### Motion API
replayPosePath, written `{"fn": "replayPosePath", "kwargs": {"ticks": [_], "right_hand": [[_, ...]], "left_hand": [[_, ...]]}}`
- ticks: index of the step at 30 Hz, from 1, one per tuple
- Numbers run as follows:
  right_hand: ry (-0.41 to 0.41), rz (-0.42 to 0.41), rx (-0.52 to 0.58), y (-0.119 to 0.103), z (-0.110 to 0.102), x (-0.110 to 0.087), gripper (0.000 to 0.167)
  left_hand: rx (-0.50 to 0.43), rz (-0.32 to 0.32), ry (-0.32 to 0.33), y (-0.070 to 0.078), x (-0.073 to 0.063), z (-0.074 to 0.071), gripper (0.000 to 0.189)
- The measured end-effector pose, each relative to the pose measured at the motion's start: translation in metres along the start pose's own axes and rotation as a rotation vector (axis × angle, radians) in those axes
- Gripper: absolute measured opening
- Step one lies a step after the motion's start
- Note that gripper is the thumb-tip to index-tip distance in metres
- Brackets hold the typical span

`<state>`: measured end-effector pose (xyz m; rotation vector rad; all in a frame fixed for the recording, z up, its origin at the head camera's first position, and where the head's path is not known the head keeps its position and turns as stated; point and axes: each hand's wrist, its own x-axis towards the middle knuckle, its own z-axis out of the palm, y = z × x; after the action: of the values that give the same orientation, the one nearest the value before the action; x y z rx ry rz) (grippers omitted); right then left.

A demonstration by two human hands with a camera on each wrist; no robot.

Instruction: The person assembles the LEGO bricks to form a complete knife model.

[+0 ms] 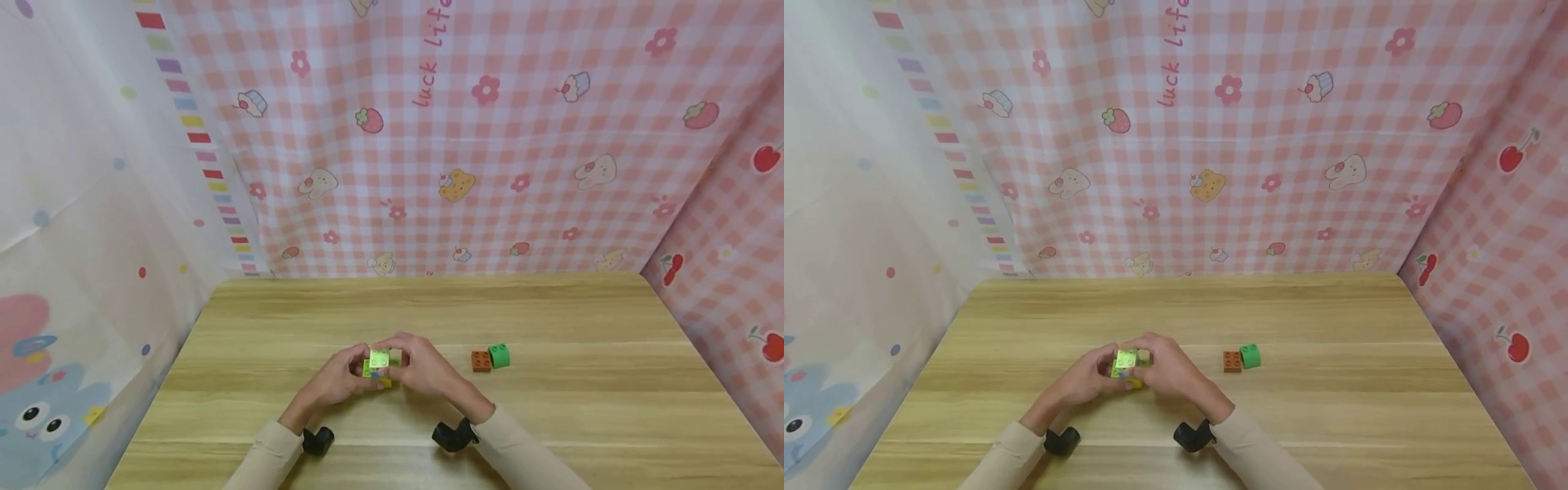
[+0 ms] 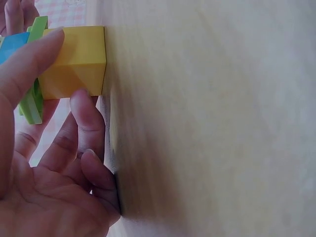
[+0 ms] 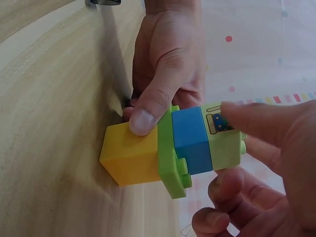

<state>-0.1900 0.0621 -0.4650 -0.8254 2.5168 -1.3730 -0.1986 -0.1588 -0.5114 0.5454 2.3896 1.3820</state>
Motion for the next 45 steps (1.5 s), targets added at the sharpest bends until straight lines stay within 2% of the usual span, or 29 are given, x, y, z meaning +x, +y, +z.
{"fn": "replayPosePath", "kwargs": {"ticks": [5, 14, 21, 23, 28, 30, 34, 41, 45], "right_hand": [[0.030, -0.014, 0.059, 0.004, -0.005, -0.006, 0.045], [0.109, 0.073, 0.077, 0.018, -0.029, -0.026, 0.036], [0.161, 0.113, 0.095, 0.037, -0.045, -0.044, 0.036], [0.177, 0.125, 0.111, 0.033, -0.050, -0.050, 0.036], [0.196, 0.175, 0.140, 0.041, -0.060, -0.062, 0.037], [0.205, 0.183, 0.148, 0.053, -0.061, -0.065, 0.039], [0.234, 0.196, 0.154, 0.062, -0.064, -0.070, 0.041], [0.275, 0.246, 0.116, 0.072, -0.067, -0.080, 0.046], [0.265, 0.287, 0.105, 0.075, -0.069, -0.086, 0.051]], "left_hand": [[-0.023, 0.021, 0.002, -0.001, 0.000, 0.002, 0.029], [-0.010, -0.001, 0.016, 0.000, 0.000, 0.002, 0.031], [-0.004, -0.011, 0.007, 0.000, 0.000, 0.001, 0.031], [-0.005, -0.018, 0.009, 0.002, 0.000, 0.001, 0.030], [-0.011, -0.026, 0.002, 0.002, 0.000, 0.001, 0.030], [-0.017, -0.022, -0.004, -0.001, 0.001, 0.001, 0.031], [-0.023, -0.026, -0.004, -0.001, 0.001, 0.001, 0.030], [-0.012, -0.029, -0.002, -0.002, 0.001, 0.001, 0.031], [-0.014, -0.030, -0.002, -0.002, 0.001, 0.001, 0.030]]}}
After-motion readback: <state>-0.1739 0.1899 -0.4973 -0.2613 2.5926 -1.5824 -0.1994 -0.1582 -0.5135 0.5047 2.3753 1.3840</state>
